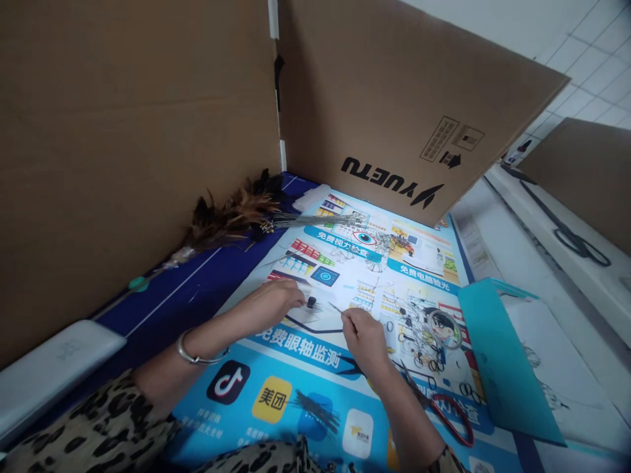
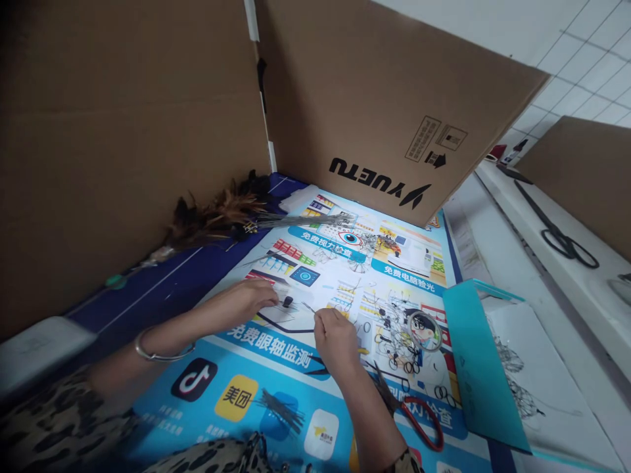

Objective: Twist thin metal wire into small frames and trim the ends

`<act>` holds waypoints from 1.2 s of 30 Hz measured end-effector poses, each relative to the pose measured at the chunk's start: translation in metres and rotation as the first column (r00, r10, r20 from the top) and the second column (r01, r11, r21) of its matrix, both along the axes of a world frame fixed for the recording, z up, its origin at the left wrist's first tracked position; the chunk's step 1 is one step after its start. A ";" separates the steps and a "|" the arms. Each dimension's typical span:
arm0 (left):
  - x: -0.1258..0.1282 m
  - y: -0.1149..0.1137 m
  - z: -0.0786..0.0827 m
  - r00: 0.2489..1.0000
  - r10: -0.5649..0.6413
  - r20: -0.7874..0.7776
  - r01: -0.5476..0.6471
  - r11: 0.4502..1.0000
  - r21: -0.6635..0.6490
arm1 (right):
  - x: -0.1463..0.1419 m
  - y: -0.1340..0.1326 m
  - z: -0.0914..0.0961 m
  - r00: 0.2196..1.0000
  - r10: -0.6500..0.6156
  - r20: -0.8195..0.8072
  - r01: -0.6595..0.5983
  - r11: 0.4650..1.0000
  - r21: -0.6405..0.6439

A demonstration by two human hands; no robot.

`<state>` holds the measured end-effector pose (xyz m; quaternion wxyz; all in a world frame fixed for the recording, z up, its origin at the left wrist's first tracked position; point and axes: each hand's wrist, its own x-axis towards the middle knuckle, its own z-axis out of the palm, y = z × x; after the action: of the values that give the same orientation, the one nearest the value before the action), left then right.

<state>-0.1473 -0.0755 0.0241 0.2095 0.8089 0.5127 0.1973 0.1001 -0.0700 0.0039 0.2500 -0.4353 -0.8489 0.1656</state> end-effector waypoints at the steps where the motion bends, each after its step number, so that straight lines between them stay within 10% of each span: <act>1: 0.000 0.000 0.000 0.999 0.039 0.025 -0.039 0.999 0.018 | 0.000 0.000 0.001 0.999 0.015 0.029 -0.015 1.000 0.014; 5: 0.012 -0.002 -0.001 0.961 0.149 0.233 -0.124 0.985 -0.121 | -0.005 -0.007 0.005 0.972 0.105 0.209 -0.126 0.988 0.089; 13: 0.036 -0.013 -0.001 0.880 0.145 0.452 0.071 0.902 -0.426 | -0.013 -0.020 0.017 0.901 0.155 0.405 -0.232 0.961 0.148; 32: 0.043 -0.024 0.014 0.957 -0.018 0.289 0.120 0.934 -0.337 | -0.009 -0.020 0.025 0.973 0.165 0.159 -0.169 0.985 0.014; 36: 0.046 -0.025 0.012 0.853 0.138 0.504 0.161 0.848 -0.504 | -0.008 -0.018 0.026 0.991 0.060 -0.124 -0.070 0.994 -0.083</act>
<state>-0.1015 -0.1003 0.0359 0.5564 0.6380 0.4650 0.2590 0.0916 -0.0883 0.0294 0.2761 -0.4071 -0.8379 0.2367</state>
